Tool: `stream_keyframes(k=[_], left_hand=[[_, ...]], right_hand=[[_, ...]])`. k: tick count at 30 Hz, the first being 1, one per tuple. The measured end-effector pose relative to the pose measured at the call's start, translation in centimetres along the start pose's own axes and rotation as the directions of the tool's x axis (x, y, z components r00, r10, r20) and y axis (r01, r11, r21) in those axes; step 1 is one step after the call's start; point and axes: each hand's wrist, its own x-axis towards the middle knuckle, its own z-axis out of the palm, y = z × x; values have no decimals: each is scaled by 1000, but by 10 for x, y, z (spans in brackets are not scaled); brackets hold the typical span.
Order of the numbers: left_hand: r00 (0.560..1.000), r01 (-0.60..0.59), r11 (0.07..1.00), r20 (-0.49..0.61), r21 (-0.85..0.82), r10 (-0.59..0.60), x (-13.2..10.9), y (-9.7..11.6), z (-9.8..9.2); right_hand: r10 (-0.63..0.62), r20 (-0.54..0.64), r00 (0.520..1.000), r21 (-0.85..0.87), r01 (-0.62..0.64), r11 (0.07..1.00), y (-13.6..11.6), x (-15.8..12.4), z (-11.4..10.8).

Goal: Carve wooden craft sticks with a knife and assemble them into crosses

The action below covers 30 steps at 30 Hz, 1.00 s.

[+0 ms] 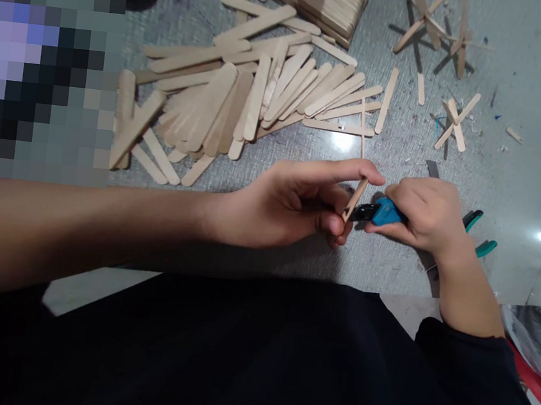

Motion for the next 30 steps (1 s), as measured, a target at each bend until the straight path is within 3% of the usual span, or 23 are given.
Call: stream_keyframes(k=[4, 9, 14, 20, 25, 30], left_hand=[[999, -19, 999, -39, 41, 21, 0, 0, 0], [1000, -8, 1000, -24, 14, 8, 2, 4, 0], [1000, -5, 1000, -27, -3, 5, 3, 8, 2], [997, -10, 999, -78, 41, 13, 1, 9, 2], [998, -32, 999, -60, 13, 33, 1, 2, 3], [1000, 19, 999, 14, -49, -18, 0, 0, 6]], right_hand=[[-48, -134, 990, -5, 48, 999, -3, 5, 4], [-16, -94, 995, -22, 14, 1000, -5, 6, 0], [-75, -89, 993, 18, 77, 997, -4, 8, -1], [67, 168, 983, 76, -81, 994, -5, 7, -3], [-31, 54, 998, 106, 26, 994, -5, 9, -2], [-104, -17, 994, 91, 106, 990, -3, 9, 1]])
